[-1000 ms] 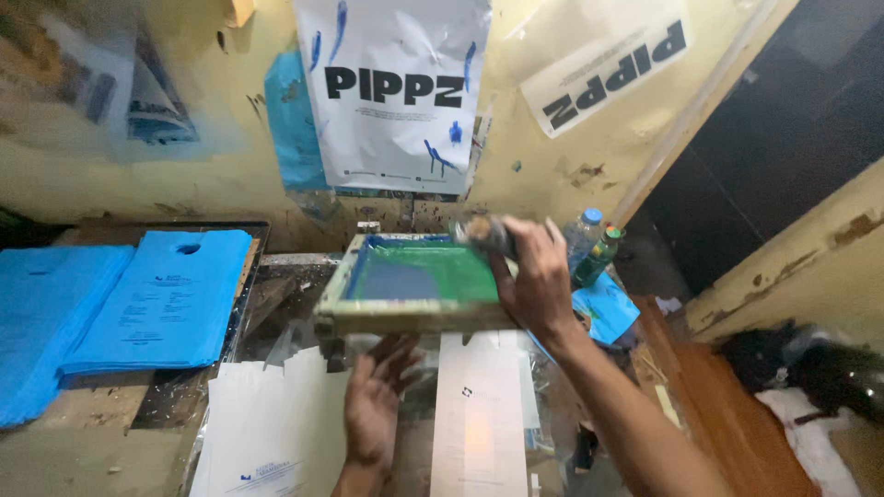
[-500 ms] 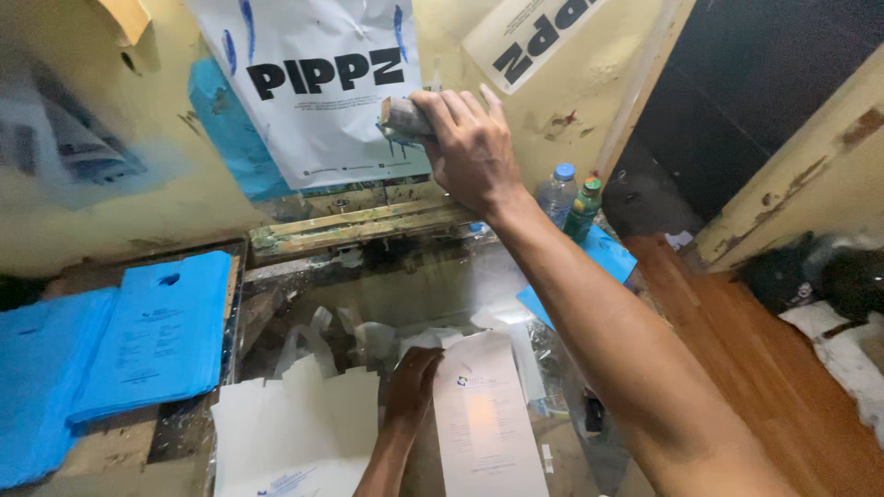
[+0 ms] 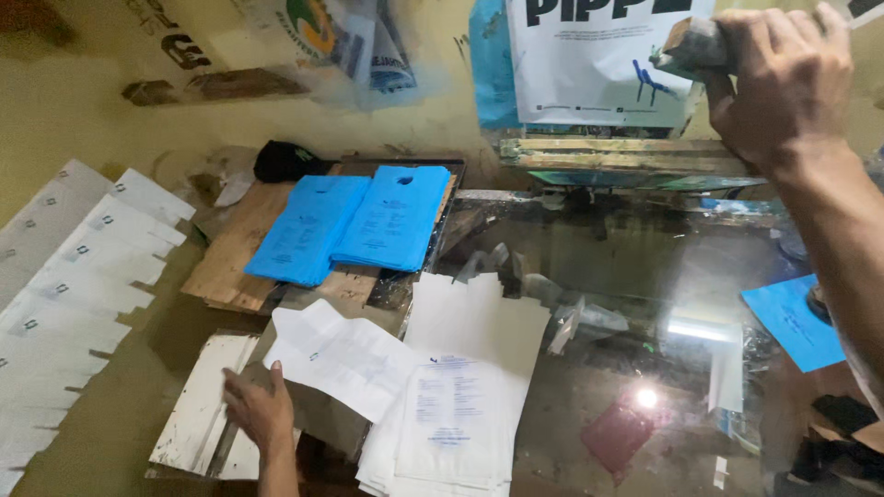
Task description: The person performs screen printing on white plastic bags using a squeegee and green ink. They repeatedly pull the squeegee across a screen frame to transfer the design onto the bags, then lift the frame and move the printed bag aside to prepare the next one.
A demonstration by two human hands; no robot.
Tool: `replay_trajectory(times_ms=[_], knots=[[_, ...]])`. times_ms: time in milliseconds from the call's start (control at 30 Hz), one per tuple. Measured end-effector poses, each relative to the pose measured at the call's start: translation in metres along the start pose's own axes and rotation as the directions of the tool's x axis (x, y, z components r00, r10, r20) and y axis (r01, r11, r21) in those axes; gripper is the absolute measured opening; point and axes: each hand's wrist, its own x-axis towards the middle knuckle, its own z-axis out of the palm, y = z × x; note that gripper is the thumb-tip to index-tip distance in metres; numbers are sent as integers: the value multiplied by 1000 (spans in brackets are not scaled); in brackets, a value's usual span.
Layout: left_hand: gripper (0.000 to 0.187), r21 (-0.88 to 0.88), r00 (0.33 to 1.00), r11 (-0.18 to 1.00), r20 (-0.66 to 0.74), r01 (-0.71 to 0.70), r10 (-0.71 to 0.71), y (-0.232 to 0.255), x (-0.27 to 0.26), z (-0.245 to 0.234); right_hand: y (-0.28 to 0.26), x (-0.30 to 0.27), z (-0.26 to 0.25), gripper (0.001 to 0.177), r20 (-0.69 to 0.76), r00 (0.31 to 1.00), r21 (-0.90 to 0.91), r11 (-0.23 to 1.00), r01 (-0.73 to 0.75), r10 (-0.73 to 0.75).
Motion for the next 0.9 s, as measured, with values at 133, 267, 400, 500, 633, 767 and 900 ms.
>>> replay_trajectory(times_ms=[133, 267, 400, 500, 633, 767, 900], knots=[[69, 251, 838, 812, -10, -526, 546, 41, -80, 38, 4, -3, 3, 48, -26, 1000, -40, 999, 8, -9], [104, 66, 295, 516, 879, -854, 375, 101, -179, 63, 8, -5, 5, 50, 14, 1000, 18, 1000, -4, 4], [77, 364, 258, 112, 381, -924, 888, 51, -188, 99, -1, -1, -6, 46, 5, 1000, 84, 996, -26, 25], [61, 165, 293, 245, 416, -955, 861, 36, -183, 109, -6, 6, -5, 47, 12, 999, 70, 997, -37, 36], [56, 95, 295, 280, 320, -955, 900, 19, -182, 128, -11, 7, -15, 48, 38, 998, 146, 988, -57, 52], [43, 40, 277, 274, 180, -961, 944, 12, -162, 148, -13, 16, -22, 54, 22, 996, 209, 974, -85, 82], [10, 18, 488, 492, 158, -871, 858, 19, -158, 195, -19, 28, -31, 50, 16, 992, 190, 974, -127, 126]])
